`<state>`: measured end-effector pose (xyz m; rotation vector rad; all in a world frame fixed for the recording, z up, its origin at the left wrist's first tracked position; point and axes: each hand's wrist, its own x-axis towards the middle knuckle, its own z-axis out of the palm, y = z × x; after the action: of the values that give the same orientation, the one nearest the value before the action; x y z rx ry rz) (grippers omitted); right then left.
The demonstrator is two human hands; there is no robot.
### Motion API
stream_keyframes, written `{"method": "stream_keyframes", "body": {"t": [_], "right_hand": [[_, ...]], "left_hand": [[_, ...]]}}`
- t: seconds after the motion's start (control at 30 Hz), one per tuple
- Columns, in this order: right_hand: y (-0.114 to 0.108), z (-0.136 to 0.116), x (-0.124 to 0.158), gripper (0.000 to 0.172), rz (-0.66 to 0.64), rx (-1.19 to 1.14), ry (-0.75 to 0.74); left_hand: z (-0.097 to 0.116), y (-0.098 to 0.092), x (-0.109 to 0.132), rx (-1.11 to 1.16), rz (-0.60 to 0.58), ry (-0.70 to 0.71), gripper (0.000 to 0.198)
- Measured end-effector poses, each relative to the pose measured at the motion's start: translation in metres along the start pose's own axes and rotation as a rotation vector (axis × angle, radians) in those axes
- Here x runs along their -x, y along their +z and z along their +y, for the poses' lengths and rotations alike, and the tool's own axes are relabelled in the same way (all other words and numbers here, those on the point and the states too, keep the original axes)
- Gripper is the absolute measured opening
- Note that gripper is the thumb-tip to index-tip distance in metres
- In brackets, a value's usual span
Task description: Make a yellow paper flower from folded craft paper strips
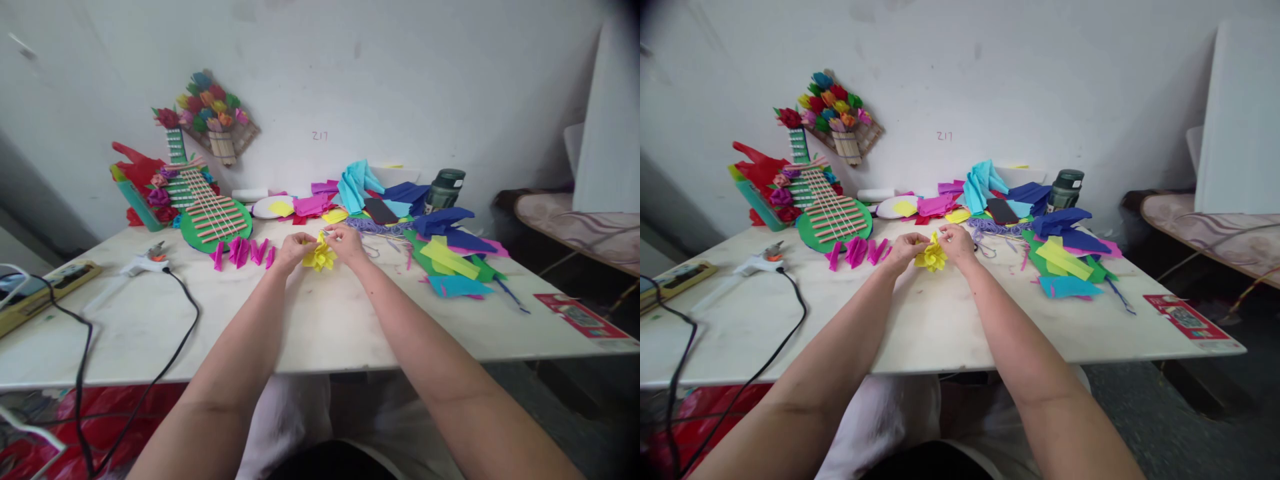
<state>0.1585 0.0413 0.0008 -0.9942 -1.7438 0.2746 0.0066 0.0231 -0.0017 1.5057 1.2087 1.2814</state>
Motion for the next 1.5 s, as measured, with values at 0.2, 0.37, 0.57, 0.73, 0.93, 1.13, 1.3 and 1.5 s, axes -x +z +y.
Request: {"method": "stream_keyframes", "body": {"t": [0.2,0.37,0.57,0.73,0.93,1.13,1.3,1.5], "right_hand": [[0.001,0.002,0.001,0.013,-0.013,0.007,-0.014],[0.000,0.001,0.002,0.014,-0.022,0.008,-0.035],[-0.001,0.000,0.002,0.014,-0.016,-0.003,-0.025],[0.000,0.001,0.001,0.013,-0.010,-0.002,-0.022],[0.000,0.002,0.001,0.013,0.008,-0.001,-0.045],[0.000,0.002,0.002,0.012,-0.003,-0.004,-0.033],[0.001,0.004,0.001,0.012,0.003,0.002,-0.059],[0.001,0.001,0.003,0.008,0.010,0.032,-0.063]], "left_hand": [[0.002,0.000,0.001,0.021,0.021,-0.038,0.020],[0.002,0.000,0.000,0.024,0.059,-0.062,0.019],[-0.007,-0.002,-0.004,0.149,0.029,-0.067,0.021],[-0.009,-0.003,-0.004,0.176,0.002,-0.068,0.022],[-0.002,-0.003,0.000,0.067,0.028,-0.061,0.021],[-0.001,-0.003,0.000,0.029,0.047,-0.032,0.022],[-0.003,-0.003,-0.001,0.012,0.049,-0.019,0.023],[-0.002,-0.002,-0.002,-0.107,0.065,0.038,0.022]]}}
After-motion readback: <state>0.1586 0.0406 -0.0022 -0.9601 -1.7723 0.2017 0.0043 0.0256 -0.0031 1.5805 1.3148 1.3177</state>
